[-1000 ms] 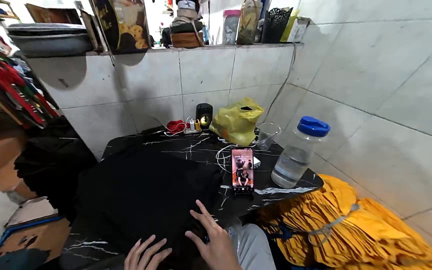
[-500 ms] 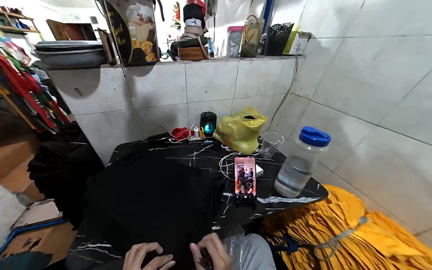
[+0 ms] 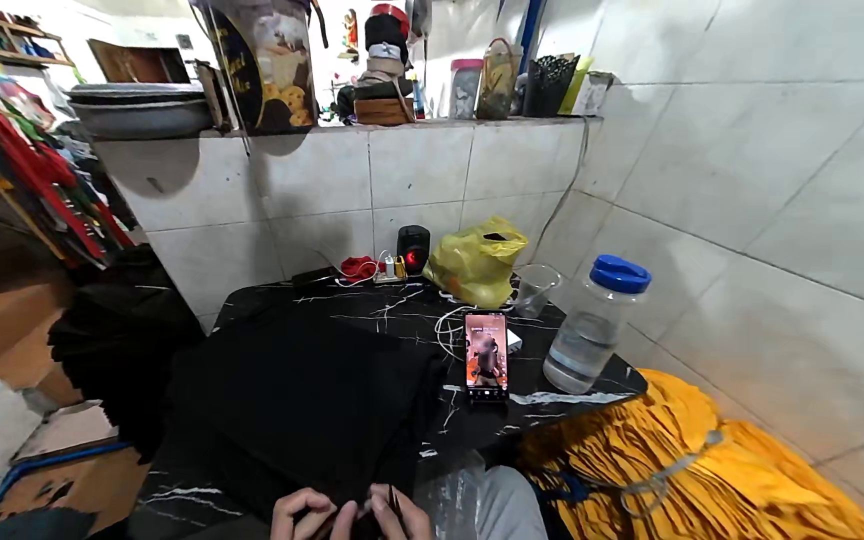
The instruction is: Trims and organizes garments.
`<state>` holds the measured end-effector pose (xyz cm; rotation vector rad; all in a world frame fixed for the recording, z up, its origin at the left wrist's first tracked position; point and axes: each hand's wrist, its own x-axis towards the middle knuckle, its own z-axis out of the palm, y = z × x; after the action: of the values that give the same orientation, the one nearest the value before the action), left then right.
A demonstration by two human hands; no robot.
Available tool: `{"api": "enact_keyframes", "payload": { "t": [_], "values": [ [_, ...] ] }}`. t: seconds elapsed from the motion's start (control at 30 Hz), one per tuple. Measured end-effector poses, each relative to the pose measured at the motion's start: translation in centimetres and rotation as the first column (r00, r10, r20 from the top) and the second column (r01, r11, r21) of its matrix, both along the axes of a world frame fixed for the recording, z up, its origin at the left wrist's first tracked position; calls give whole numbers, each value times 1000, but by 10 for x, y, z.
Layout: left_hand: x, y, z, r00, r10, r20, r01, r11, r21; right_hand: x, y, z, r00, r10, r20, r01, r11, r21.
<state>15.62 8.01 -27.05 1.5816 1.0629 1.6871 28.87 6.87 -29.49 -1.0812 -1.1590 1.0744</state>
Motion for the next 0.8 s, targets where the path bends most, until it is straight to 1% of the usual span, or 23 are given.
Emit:
{"api": "enact_keyframes", "payload": {
  "t": [0.03, 0.1, 0.2, 0.27, 0.4, 0.43, 0.5, 0.57, 0.63, 0.7, 0.8],
  "values": [
    [1, -1, -1, 1000, 12, 0, -12, 1000, 27, 1, -1, 4, 1000, 9, 25, -9, 1000, -7],
    [0, -1, -4, 1000, -19, -16, 20, 998, 60, 0, -2, 12, 998, 25, 57, -25, 1000, -4],
    [0, -2, 0, 1000, -13, -17, 13, 1000, 28, -1, 0, 11, 998, 47, -35, -46, 998, 39],
    [-4, 0, 0, 999, -25, -43, 27, 999, 42, 0, -1, 11, 997, 60, -46, -57, 997, 47],
    [-4, 1, 0, 995, -87, -52, 89, 995, 49, 4, 0, 15, 991, 54, 118, -62, 996, 60],
    [-2, 1, -2, 992, -113, -50, 116, 992, 50, 4, 0, 16, 990, 48, 130, -55, 997, 53],
    [1, 1, -4, 991, -126, -44, 128, 990, 53, 3, 2, 18, 997, 35, 63, -37, 999, 25],
    [3, 0, -3, 996, -84, -38, 85, 996, 38, 3, 1, 18, 998, 33, -53, -32, 999, 18],
    [6, -1, 1, 1000, -21, 7, 21, 1000, 8, 2, -1, 18, 996, 44, -73, -42, 999, 28],
    [7, -1, 4, 998, 25, 49, -24, 999, -23, 1, -2, 19, 999, 38, 0, -38, 999, 32],
    [7, -1, 3, 999, 16, 52, -14, 999, -34, 6, 2, 18, 969, -7, 247, -7, 999, 53]
  ]
}}
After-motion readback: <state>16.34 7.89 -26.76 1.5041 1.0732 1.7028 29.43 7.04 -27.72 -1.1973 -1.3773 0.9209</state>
